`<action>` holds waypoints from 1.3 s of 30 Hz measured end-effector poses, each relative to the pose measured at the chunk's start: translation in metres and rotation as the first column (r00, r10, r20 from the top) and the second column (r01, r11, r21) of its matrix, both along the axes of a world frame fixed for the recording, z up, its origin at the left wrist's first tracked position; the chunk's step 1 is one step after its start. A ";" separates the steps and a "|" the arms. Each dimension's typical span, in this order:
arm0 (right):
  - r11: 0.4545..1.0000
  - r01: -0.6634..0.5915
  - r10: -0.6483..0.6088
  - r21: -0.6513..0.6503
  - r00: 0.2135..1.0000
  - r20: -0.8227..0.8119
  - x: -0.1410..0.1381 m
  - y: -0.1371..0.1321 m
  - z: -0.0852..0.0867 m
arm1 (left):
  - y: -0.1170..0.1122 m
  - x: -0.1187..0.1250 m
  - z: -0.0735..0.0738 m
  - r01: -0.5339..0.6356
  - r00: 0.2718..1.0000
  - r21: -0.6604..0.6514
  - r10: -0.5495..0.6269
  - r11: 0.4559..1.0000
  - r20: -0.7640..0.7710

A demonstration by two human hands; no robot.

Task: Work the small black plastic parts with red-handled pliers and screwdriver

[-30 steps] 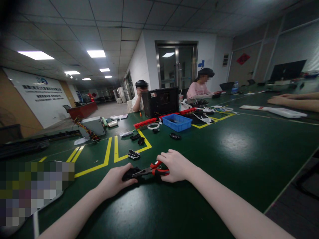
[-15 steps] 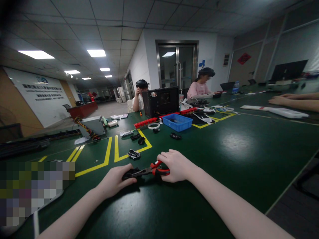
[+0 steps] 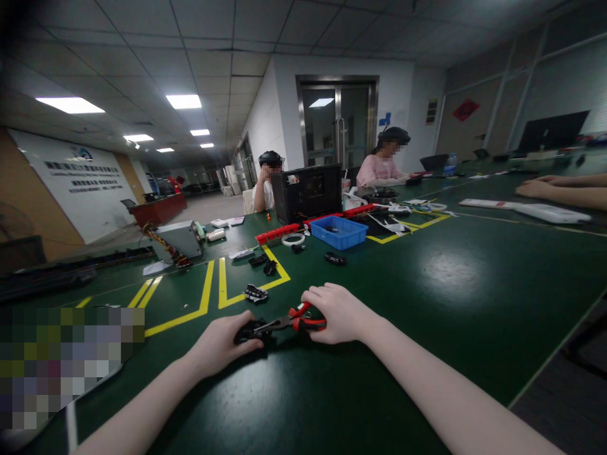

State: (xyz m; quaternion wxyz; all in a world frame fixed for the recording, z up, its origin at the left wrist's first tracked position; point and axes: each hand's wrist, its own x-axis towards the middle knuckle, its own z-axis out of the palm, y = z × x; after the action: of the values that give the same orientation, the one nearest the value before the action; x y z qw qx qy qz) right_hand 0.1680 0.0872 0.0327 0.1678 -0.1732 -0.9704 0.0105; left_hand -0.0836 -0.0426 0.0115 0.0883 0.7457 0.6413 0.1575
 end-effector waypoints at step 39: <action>0.999 -0.008 0.006 0.053 0.999 0.043 -0.001 0.001 0.001 | -0.001 0.006 0.009 -0.010 0.999 -0.035 0.009 0.999 -0.041</action>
State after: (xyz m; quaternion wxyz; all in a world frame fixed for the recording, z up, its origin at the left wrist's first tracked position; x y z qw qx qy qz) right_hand 0.1668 0.0877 0.0340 0.1513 -0.1656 -0.9743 -0.0183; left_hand -0.0777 -0.0439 0.0210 0.0876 0.7440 0.6492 0.1315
